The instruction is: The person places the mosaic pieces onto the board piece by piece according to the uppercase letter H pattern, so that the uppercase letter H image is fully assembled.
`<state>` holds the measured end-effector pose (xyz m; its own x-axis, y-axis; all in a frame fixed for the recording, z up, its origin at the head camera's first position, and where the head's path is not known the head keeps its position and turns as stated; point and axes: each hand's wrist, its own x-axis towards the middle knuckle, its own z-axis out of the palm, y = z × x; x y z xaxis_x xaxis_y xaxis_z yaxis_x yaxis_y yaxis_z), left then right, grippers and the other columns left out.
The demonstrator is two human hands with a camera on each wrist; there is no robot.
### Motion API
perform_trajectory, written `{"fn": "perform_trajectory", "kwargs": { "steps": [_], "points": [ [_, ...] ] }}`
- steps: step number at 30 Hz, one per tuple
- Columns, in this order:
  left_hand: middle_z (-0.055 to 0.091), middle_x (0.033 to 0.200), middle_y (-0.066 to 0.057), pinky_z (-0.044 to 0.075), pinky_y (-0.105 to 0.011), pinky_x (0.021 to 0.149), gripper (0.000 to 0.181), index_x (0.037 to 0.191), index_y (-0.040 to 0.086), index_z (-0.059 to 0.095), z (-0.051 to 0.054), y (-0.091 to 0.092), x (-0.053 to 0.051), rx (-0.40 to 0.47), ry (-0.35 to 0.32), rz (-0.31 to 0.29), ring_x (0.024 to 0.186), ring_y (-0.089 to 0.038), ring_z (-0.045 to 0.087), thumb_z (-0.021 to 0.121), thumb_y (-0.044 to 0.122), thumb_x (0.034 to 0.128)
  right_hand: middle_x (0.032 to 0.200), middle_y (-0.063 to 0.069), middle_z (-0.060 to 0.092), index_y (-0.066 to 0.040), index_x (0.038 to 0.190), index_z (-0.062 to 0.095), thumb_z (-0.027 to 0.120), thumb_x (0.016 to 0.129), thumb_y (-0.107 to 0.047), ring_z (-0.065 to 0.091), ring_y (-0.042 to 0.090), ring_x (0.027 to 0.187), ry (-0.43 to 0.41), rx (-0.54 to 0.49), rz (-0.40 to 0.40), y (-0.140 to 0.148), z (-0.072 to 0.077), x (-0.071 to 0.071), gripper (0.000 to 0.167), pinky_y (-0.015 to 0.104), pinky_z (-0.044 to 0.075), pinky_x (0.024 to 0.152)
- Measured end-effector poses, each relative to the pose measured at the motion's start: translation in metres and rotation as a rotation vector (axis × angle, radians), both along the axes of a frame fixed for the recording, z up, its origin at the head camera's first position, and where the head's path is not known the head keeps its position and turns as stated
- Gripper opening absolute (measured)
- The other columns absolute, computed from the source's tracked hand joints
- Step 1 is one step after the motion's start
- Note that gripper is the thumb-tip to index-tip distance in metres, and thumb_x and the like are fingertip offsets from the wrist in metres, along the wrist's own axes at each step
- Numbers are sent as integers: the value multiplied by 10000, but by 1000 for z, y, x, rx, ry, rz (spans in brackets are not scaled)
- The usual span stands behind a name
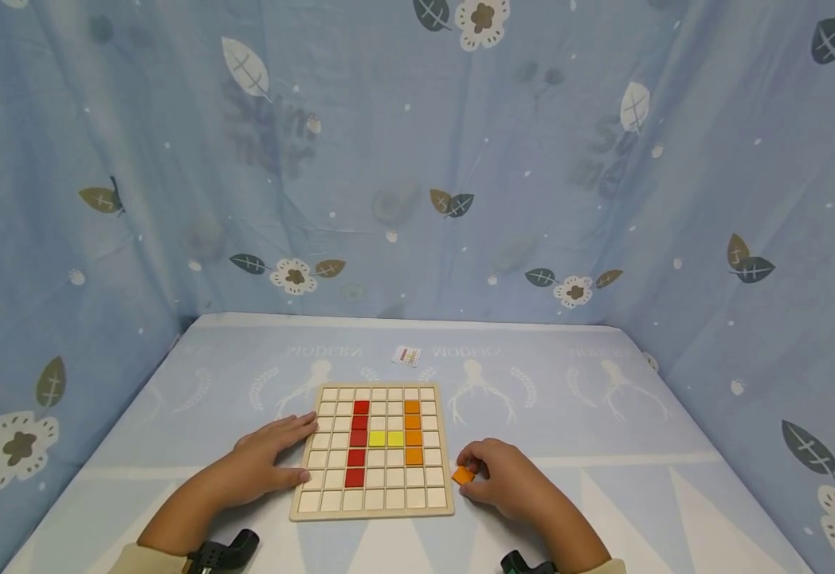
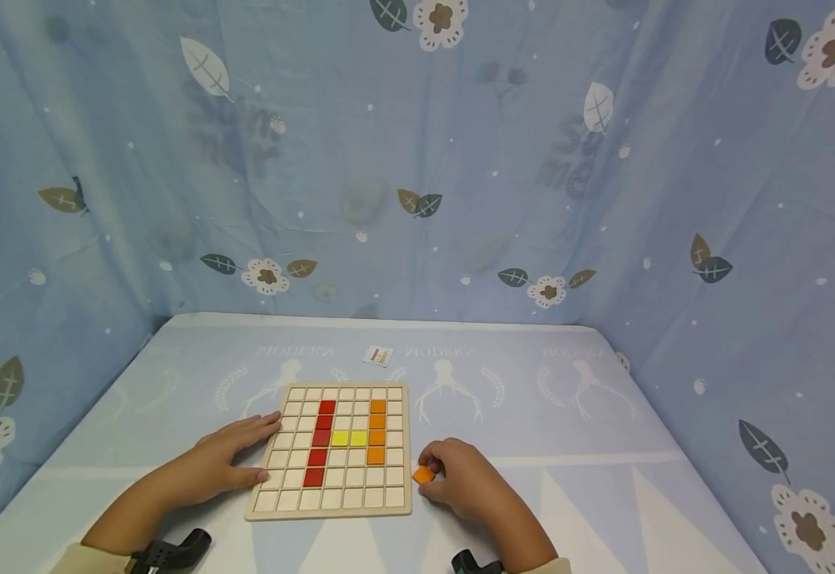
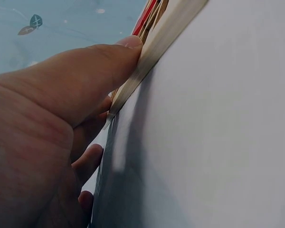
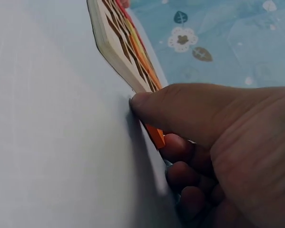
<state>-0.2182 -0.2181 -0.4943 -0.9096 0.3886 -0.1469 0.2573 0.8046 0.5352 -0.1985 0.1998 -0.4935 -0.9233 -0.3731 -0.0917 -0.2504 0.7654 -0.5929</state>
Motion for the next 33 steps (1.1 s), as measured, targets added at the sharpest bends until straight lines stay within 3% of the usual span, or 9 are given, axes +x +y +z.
{"fn": "perform_trajectory", "kwargs": {
  "steps": [7,19,25,33],
  "points": [
    [350,1703,-66,204,-796,1140,873,1607,185,454,0,0,-1,7,5,-9,1566,-464,264,773,567,890,912,-92,591,-235,994,694,872,862,-275,522,102,809,12,-15,-4,0,-2,-1,225,272,429,707],
    [344,1705,-77,181,-806,1142,897,1606,180,454,2,1,0,7,-15,11,1569,-476,243,794,560,868,933,-124,612,-264,1080,707,860,860,-269,535,101,777,12,-50,-15,-6,-4,-2,269,258,453,664],
    [346,1706,-72,185,-816,1130,916,1607,201,455,1,4,-2,-12,-19,21,1566,-474,249,798,586,849,972,-120,611,-253,1116,708,815,872,-212,561,89,808,13,-102,49,-25,2,-3,270,244,485,697],
    [329,1715,-32,181,-825,1120,910,1613,210,445,0,2,-2,-18,-16,18,1575,-458,239,794,580,858,1041,-143,607,-238,1108,718,806,868,-146,572,63,870,-18,-63,85,-59,10,-8,271,240,504,777]
  ]
}}
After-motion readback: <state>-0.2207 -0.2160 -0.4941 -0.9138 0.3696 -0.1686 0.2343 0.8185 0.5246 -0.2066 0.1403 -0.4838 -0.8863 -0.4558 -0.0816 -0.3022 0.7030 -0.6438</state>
